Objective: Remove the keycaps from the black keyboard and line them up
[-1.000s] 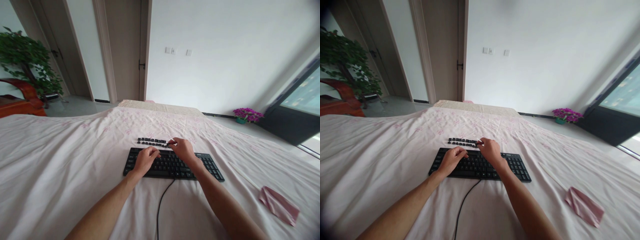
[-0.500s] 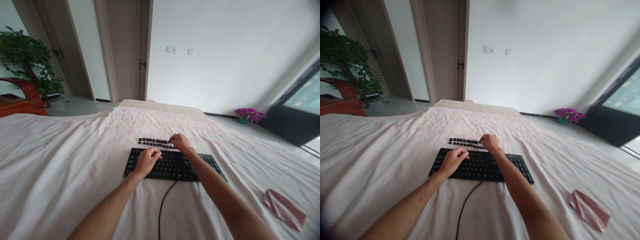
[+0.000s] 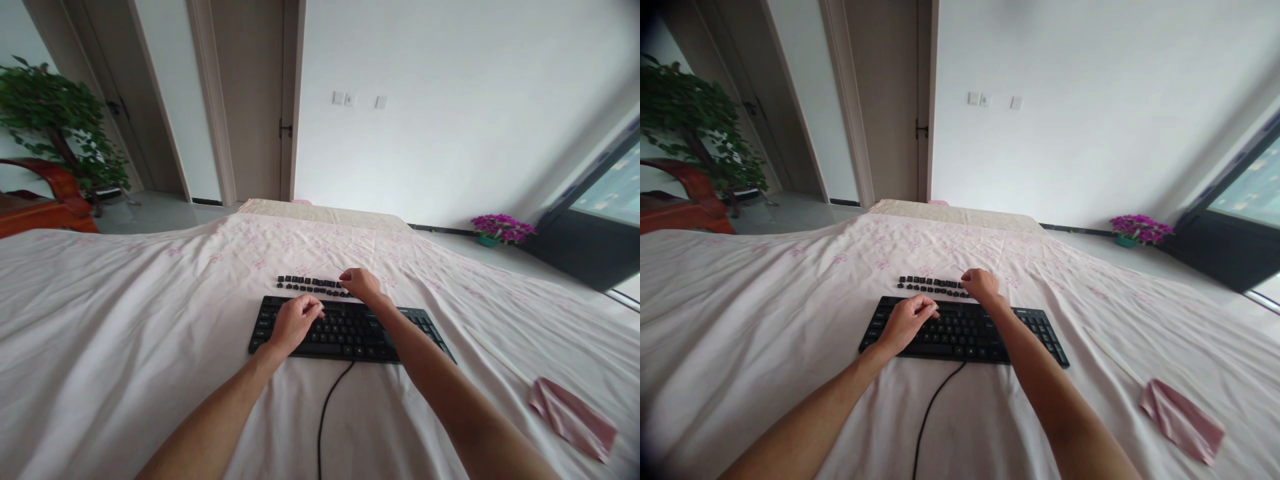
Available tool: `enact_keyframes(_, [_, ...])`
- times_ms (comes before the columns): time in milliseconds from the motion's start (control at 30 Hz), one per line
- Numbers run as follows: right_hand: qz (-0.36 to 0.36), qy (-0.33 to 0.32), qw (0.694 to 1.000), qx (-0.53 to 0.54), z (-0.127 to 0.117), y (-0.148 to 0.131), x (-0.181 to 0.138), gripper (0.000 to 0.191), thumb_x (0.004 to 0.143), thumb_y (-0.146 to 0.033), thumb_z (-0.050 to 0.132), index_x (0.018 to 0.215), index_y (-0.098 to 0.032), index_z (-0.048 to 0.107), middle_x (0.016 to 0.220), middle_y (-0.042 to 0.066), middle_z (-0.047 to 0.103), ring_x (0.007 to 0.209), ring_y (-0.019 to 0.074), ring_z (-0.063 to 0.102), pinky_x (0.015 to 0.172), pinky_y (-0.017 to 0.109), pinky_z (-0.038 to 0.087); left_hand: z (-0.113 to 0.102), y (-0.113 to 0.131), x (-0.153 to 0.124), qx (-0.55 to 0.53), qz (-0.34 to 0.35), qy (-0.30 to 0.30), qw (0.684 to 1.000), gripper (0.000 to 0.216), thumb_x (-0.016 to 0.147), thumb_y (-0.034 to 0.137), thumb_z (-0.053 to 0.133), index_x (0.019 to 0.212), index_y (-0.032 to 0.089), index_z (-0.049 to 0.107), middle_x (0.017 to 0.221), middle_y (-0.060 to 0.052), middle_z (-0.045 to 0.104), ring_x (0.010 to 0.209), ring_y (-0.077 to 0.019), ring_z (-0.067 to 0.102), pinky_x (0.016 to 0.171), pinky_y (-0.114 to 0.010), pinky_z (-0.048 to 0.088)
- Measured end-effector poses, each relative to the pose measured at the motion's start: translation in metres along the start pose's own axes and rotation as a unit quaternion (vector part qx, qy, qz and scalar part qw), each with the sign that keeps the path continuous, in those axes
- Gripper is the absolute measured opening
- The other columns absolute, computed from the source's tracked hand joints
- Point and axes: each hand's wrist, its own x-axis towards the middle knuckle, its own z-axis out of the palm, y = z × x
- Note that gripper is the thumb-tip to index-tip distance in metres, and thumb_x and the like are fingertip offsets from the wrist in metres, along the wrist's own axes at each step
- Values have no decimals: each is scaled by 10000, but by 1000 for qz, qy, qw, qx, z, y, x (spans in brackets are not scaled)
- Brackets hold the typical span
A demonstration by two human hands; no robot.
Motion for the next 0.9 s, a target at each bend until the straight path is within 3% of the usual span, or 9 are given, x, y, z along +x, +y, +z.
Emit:
enact_keyframes(200, [-22, 36, 997, 72, -15, -4, -7, 373, 913, -395, 397, 879, -188, 705, 864, 69, 705, 820, 183, 631, 691, 241, 420, 0, -1, 0, -7, 3, -3, 1000, 233, 837, 377, 501, 793, 211, 658, 765, -12, 728, 733, -168, 655, 715, -251, 460])
enact_keyframes(300, [-116, 57, 984, 126, -31, -5, -20, 436, 963, -344, 260, 946, -186, 666, 931, 61, 688, 866, 166, 617, 773, 247, 424, 0, -1, 0, -8, -1, -7, 1000, 234, 836, 386, 505, 802, 212, 659, 765, -10, 727, 740, -172, 658, 718, -256, 460])
enact_keyframes(367, [-186, 78, 973, 109, -42, -5, -34, 418, 963, -319, 248, 935, -194, 646, 946, 57, 670, 904, 168, 600, 832, 268, 412, 0, 0, -1, -8, -2, -10, 1000, 241, 835, 399, 510, 801, 213, 658, 757, -7, 726, 738, -174, 659, 719, -259, 460])
enact_keyframes(433, [-209, 90, 968, 107, -50, -5, -49, 392, 958, -332, 261, 920, -209, 631, 928, 45, 657, 892, 167, 596, 818, 273, 420, 0, 0, -1, -9, -3, -10, 1000, 245, 833, 407, 513, 798, 213, 658, 756, -6, 727, 741, -176, 661, 719, -262, 460])
enact_keyframes(533, [-166, 69, 967, 180, -52, -4, -68, 359, 940, -385, 303, 908, -211, 615, 803, 15, 652, 738, 143, 610, 697, 248, 451, 0, 2, -2, -11, -3, -9, 1000, 243, 830, 404, 514, 796, 213, 660, 755, -8, 727, 743, -180, 661, 718, -265, 461])
enact_keyframes(667, [-88, -18, 955, 282, -43, 1, -80, 229, 850, -385, 488, 920, -197, 596, 691, -10, 655, 530, 116, 584, 525, 216, 454, 0, 3, -3, -7, 1, -4, 1000, 246, 830, 403, 514, 793, 210, 662, 757, -11, 724, 744, -179, 657, 720, -266, 463])
enact_keyframes(900, [-93, -29, 931, 351, -30, 7, -85, 230, 859, -395, 492, 836, -185, 582, 646, -1, 638, 546, 129, 611, 540, 224, 491, 1, 2, -3, 1, 5, -13, 1000, 234, 839, 378, 500, 807, 201, 650, 774, -13, 723, 764, -176, 659, 731, -257, 464])
